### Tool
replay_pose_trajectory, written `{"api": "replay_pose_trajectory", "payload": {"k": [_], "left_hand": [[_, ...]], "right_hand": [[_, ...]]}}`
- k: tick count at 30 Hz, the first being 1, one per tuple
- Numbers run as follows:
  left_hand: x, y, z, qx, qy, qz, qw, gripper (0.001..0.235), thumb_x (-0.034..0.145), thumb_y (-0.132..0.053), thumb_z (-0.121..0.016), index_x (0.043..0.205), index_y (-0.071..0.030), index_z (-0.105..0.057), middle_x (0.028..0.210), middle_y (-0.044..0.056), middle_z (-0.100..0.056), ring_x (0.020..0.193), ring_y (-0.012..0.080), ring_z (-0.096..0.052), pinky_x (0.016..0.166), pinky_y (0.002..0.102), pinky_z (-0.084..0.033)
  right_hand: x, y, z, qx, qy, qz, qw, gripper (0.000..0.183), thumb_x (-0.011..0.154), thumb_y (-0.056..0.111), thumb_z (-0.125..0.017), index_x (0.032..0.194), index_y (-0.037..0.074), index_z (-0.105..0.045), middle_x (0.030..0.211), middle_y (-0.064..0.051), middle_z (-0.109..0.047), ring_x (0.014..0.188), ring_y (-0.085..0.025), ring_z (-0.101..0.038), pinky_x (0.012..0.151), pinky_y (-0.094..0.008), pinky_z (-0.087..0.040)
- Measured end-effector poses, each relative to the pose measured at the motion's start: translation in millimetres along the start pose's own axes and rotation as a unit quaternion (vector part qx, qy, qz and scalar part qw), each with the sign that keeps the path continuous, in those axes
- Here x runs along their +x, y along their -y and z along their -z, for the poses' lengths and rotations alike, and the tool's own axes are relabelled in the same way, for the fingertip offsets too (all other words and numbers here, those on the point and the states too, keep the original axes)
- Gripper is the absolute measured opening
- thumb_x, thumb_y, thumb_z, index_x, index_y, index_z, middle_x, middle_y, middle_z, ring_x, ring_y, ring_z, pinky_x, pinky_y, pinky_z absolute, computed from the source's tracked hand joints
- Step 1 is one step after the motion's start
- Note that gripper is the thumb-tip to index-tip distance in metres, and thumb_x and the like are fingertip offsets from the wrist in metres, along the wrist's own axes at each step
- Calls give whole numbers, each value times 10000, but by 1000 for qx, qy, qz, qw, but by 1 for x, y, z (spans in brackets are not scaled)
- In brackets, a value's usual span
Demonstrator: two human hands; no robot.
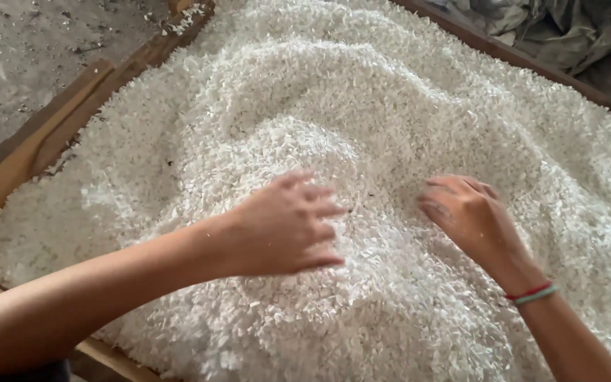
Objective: The person sifts through a large pile of white rice grains on a wooden tray, picking out small dark impurities by hand and placing them into a clear plastic container. The person repeatedly spreads and lifts the rice to continue the sorting process.
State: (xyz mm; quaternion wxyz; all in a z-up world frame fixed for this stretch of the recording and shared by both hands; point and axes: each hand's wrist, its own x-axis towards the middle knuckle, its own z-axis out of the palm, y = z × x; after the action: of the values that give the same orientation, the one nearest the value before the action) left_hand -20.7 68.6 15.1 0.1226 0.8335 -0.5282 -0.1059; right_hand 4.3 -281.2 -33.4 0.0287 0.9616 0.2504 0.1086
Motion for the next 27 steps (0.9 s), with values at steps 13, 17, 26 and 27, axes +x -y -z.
{"api": "replay_pose_trajectory", "payload": {"k": [13, 17, 26, 27], "left_hand": [[-4, 5, 2, -50, -261, 16, 964, 110, 938, -228, -676, 941, -165, -767, 1242, 82, -724, 1256, 339, -597, 1155, 611, -284], [-4, 5, 2, -49, -267, 18, 962, 98, 930, -222, -687, 947, -170, -768, 1246, 83, -722, 1267, 340, -589, 1158, 609, -278], [-2, 9, -8, -46, -254, 25, 966, 99, 921, -229, -692, 963, -175, -764, 1265, 89, -712, 1287, 352, -572, 1170, 630, -254], [-1, 9, -8, -46, -255, 25, 966, 99, 921, -229, -692, 963, -175, -764, 1265, 89, -712, 1287, 352, -572, 1170, 630, -254]], "right_hand": [[54, 58, 5, 302, -12, 57, 952, 394, 869, 290, -760, 1175, 42, -745, 1122, -113, -774, 1027, -251, -732, 920, -382, -547], [54, 60, 9, 305, 25, 45, 951, 410, 874, 308, -758, 1190, 47, -729, 1148, -106, -769, 1041, -239, -732, 897, -361, -571], [48, 61, 2, 311, 22, 33, 949, 348, 857, 245, -790, 1127, 42, -709, 1086, -81, -763, 928, -193, -750, 885, -324, -600], [48, 61, -1, 311, 22, 34, 949, 348, 857, 245, -790, 1127, 42, -709, 1086, -81, -763, 928, -193, -750, 885, -324, -600]]}}
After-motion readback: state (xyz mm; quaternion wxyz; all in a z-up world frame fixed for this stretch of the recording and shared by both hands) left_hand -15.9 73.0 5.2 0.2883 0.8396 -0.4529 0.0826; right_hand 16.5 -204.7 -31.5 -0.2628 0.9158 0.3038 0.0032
